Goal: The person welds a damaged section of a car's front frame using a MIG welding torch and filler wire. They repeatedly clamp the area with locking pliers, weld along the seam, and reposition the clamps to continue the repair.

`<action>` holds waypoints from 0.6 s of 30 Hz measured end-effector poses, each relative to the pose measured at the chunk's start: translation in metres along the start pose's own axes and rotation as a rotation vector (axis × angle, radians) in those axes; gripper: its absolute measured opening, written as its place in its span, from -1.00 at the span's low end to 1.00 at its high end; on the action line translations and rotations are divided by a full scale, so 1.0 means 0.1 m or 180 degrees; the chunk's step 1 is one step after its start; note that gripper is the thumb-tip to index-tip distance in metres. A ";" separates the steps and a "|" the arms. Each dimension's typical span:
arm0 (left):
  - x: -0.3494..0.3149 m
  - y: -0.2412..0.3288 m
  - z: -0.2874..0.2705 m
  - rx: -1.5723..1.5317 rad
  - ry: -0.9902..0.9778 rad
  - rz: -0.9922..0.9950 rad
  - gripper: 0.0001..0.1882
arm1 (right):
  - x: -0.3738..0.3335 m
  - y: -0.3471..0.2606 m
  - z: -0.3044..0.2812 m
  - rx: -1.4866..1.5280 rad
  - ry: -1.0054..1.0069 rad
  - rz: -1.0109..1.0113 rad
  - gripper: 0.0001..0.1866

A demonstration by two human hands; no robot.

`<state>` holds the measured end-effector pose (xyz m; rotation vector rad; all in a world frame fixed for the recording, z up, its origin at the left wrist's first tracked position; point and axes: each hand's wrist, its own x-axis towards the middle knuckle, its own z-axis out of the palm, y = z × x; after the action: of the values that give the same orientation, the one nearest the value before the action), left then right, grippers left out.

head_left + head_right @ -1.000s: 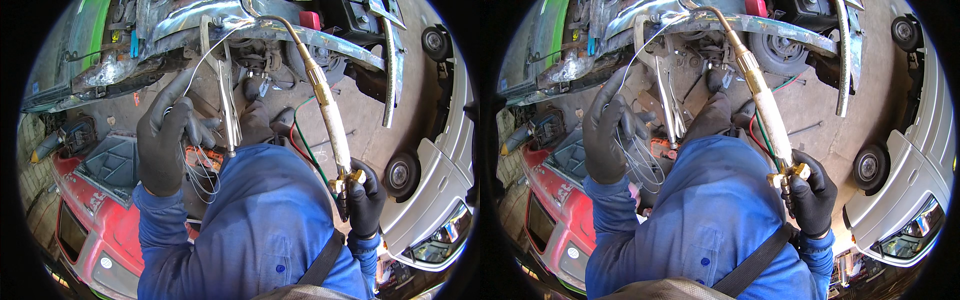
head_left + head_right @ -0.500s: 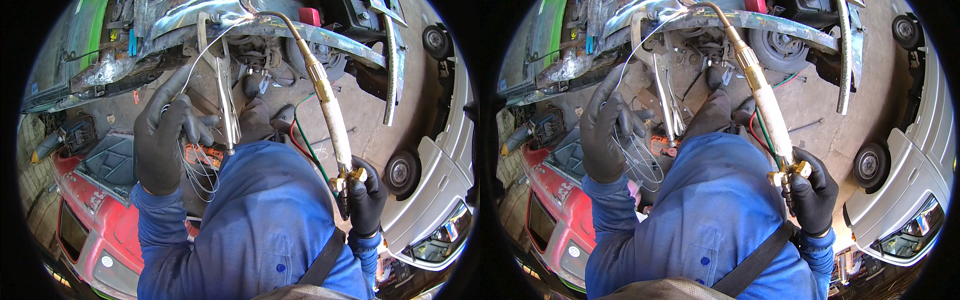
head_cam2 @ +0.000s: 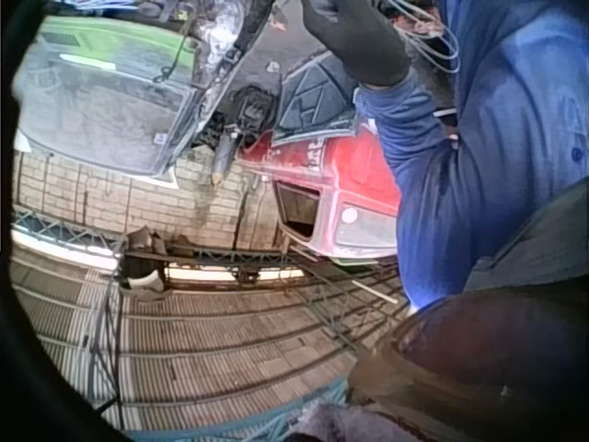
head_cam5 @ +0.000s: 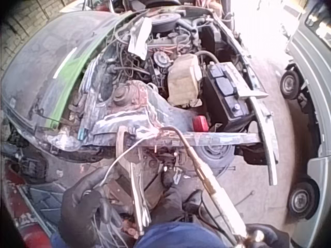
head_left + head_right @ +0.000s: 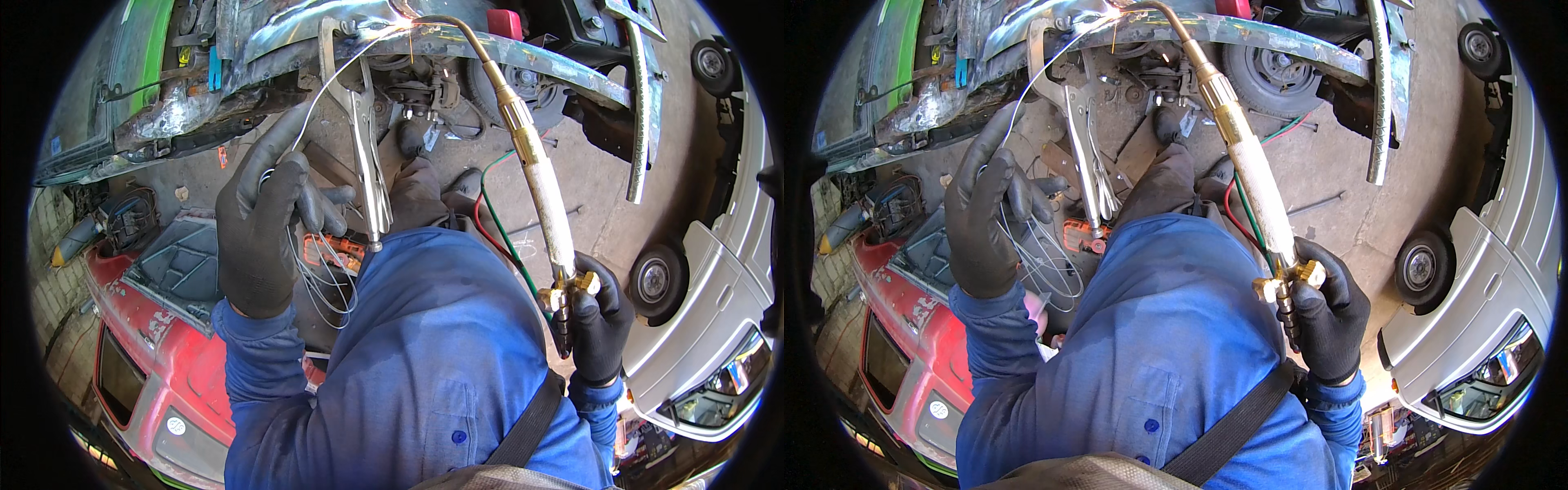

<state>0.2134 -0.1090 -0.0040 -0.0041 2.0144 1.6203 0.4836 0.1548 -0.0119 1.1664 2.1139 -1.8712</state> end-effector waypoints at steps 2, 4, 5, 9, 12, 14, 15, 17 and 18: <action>0.01 -0.01 0.00 0.0025 0.0000 0.0034 -0.45 | 0.01 0.00 0.00 -0.0037 0.0038 0.0009 -0.32; 0.01 -0.03 0.00 0.0076 -0.0009 0.0114 -0.45 | 0.01 0.00 0.01 0.0052 -0.0001 0.0012 -0.32; 0.01 -0.03 0.00 0.0109 -0.0010 0.0142 -0.45 | 0.01 0.00 0.01 0.0018 0.0010 0.0016 -0.33; 0.00 -0.03 -0.01 0.0096 -0.0001 0.0081 -0.45 | 0.02 0.01 0.00 0.0052 -0.0024 0.0058 -0.34; 0.01 -0.01 -0.02 0.0133 -0.0011 0.0031 -0.45 | 0.03 0.02 0.00 0.0074 -0.0034 0.0022 -0.35; 0.01 0.01 -0.02 0.0186 -0.0020 0.0054 -0.45 | 0.03 0.02 -0.01 0.0032 0.0007 -0.0027 -0.36; 0.01 0.00 -0.02 0.0202 -0.0025 0.0070 -0.45 | 0.03 0.02 0.00 0.0083 -0.0031 0.0011 -0.36; 0.02 0.01 -0.01 0.0166 -0.0030 0.0076 -0.46 | 0.03 0.02 0.00 0.0038 0.0000 0.0019 -0.36; 0.01 0.01 0.00 0.0114 -0.0031 0.0063 -0.46 | 0.02 0.01 0.00 0.0126 -0.0025 0.0031 -0.36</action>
<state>0.2117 -0.1087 -0.0039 0.0370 2.0417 1.5931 0.4828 0.1560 -0.0143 1.1728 2.0726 -1.9188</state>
